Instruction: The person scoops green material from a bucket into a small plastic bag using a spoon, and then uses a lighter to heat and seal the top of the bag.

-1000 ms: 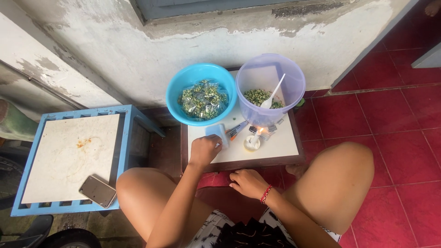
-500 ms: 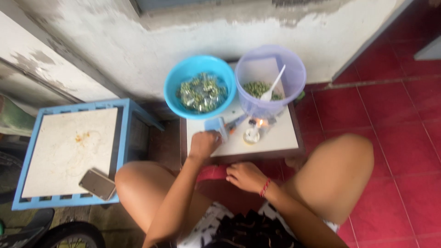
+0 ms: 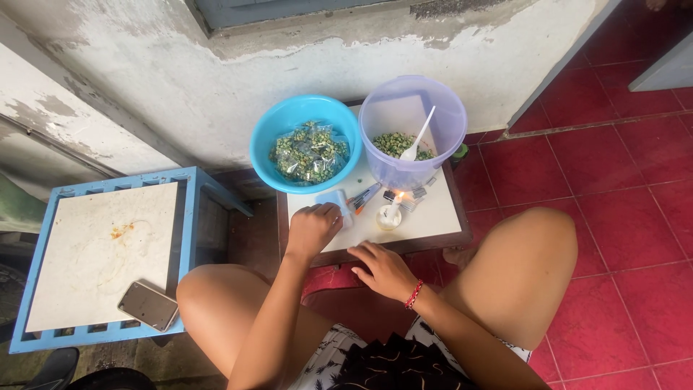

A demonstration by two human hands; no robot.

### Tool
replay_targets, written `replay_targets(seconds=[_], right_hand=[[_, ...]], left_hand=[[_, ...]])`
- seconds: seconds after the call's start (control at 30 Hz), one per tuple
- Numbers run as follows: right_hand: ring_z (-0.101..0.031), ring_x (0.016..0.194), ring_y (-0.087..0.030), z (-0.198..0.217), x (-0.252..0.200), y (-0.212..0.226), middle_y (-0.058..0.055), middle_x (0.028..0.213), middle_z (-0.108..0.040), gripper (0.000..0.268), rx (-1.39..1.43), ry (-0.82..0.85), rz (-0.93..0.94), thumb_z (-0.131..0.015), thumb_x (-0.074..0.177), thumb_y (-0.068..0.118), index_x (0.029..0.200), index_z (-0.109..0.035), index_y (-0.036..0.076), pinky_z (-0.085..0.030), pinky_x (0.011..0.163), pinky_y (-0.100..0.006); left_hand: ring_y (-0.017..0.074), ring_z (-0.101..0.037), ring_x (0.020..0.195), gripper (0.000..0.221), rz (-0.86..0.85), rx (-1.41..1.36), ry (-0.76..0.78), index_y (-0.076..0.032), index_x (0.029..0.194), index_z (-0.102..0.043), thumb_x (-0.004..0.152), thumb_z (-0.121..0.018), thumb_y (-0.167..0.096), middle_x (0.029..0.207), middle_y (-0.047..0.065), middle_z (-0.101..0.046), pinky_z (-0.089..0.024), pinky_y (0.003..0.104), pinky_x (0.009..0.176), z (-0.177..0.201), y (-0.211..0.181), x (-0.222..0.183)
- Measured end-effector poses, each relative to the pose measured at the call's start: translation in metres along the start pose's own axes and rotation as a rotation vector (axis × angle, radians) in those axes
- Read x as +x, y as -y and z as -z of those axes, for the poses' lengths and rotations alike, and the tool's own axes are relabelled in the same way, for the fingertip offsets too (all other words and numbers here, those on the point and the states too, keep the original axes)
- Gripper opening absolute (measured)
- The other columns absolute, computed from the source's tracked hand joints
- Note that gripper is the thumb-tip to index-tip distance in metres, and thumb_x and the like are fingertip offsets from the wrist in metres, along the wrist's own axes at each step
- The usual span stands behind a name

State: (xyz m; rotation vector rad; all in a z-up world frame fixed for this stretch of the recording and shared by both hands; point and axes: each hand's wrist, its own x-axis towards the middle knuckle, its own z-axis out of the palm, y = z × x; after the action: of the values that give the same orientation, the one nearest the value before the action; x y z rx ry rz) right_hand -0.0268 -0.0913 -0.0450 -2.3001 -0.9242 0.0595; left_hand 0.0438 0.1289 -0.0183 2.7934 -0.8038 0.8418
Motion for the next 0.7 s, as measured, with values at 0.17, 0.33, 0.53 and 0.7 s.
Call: replay_targets(seconds=[0.17, 0.33, 0.53, 0.7], right_hand=[[-0.07, 0.098, -0.028, -0.013, -0.003, -0.008, -0.012, 0.116, -0.063, 0.073, 0.079, -0.185, -0.089, -0.07, 0.092, 0.02, 0.154, -0.036, 0.009, -0.06, 0.082, -0.041], [-0.071, 0.078, -0.031, -0.015, -0.001, -0.006, -0.015, 0.09, -0.069, 0.082, 0.203, -0.314, -0.153, -0.072, 0.09, 0.017, 0.156, -0.029, -0.001, -0.061, 0.073, -0.043], [-0.068, 0.059, -0.021, -0.04, -0.006, -0.043, -0.002, 0.066, -0.066, 0.027, 0.294, -0.418, -0.192, -0.073, 0.081, 0.004, 0.107, -0.07, 0.013, -0.058, 0.058, -0.03], [-0.07, 0.052, -0.015, -0.011, 0.006, -0.015, -0.012, 0.064, -0.076, 0.008, 0.728, -0.496, -0.325, -0.064, 0.09, -0.002, 0.088, -0.069, 0.004, -0.062, 0.054, -0.028]], left_hand=[[0.0171, -0.073, 0.07, 0.011, -0.075, -0.084, 0.006, -0.019, 0.078, -0.069, 0.089, -0.07, -0.022, 0.076, -0.004, -0.071, -0.058, 0.028, 0.06, 0.016, -0.008, 0.003], [0.0174, -0.071, 0.064, 0.014, -0.126, -0.237, 0.168, -0.021, 0.076, -0.071, 0.09, -0.07, -0.023, 0.071, -0.003, -0.072, -0.056, 0.028, 0.058, 0.042, -0.035, 0.011], [0.0281, -0.07, 0.061, 0.015, -0.104, -0.499, 0.157, -0.017, 0.075, -0.064, 0.082, -0.072, -0.027, 0.066, 0.003, -0.066, -0.056, 0.04, 0.054, 0.046, -0.052, 0.011], [0.0271, -0.073, 0.067, 0.013, 0.209, -0.598, 0.127, -0.023, 0.086, -0.072, 0.084, -0.076, -0.035, 0.073, -0.001, -0.074, -0.058, 0.039, 0.059, 0.042, -0.048, 0.007]])
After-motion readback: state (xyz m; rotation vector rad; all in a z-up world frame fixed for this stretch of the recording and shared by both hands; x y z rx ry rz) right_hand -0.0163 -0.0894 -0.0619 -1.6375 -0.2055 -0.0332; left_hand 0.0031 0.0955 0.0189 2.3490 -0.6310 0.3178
